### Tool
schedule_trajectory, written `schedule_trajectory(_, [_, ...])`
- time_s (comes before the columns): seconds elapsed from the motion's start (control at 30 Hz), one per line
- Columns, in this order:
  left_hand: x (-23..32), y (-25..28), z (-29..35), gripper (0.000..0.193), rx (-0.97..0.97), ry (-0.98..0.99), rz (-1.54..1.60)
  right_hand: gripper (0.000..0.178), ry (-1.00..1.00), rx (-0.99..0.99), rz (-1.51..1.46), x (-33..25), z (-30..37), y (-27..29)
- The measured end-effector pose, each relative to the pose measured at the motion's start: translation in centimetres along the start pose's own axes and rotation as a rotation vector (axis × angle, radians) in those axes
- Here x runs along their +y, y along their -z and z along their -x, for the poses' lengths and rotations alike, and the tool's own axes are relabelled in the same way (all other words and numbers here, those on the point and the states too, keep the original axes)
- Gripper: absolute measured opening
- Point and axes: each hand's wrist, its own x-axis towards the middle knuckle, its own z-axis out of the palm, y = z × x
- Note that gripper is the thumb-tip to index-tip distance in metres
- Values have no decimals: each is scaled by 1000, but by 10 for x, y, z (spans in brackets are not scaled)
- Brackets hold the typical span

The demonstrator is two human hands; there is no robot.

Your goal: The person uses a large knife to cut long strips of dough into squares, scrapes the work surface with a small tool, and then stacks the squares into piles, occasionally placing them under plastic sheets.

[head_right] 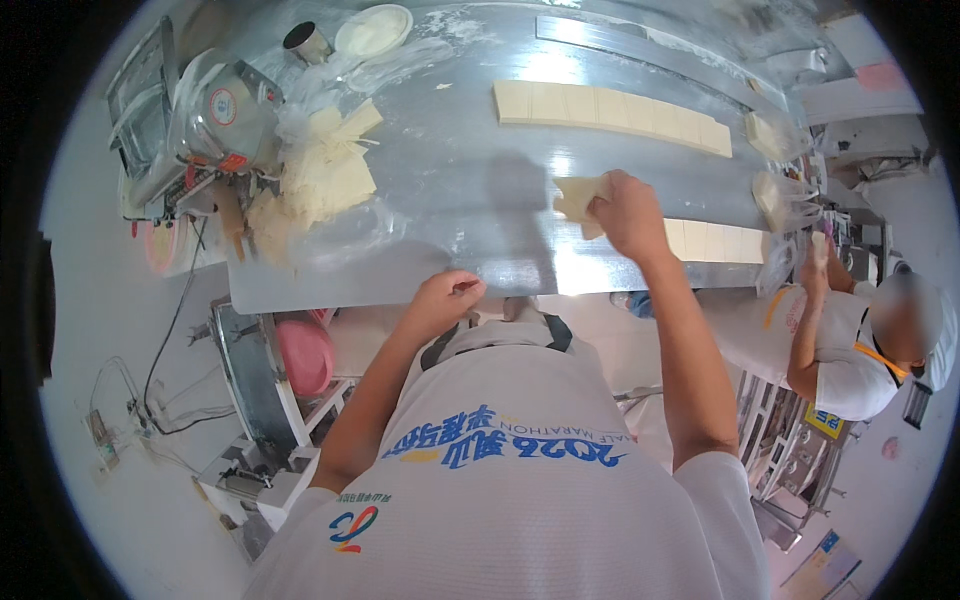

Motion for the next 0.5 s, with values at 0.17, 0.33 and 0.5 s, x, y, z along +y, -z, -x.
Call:
schedule_trajectory(0.17, [12, -15, -33, 43, -89, 202, 688, 35, 72, -53, 120, -12, 10, -4])
schedule_trajectory(0.33, [53, 27, -69, 47, 125, -282, 938, 43, 200, -406, -228, -97, 61, 54])
schedule_trajectory(0.5, [135, 56, -46, 48, -648, -329, 545, 49, 336, -522, -230, -105, 76, 73])
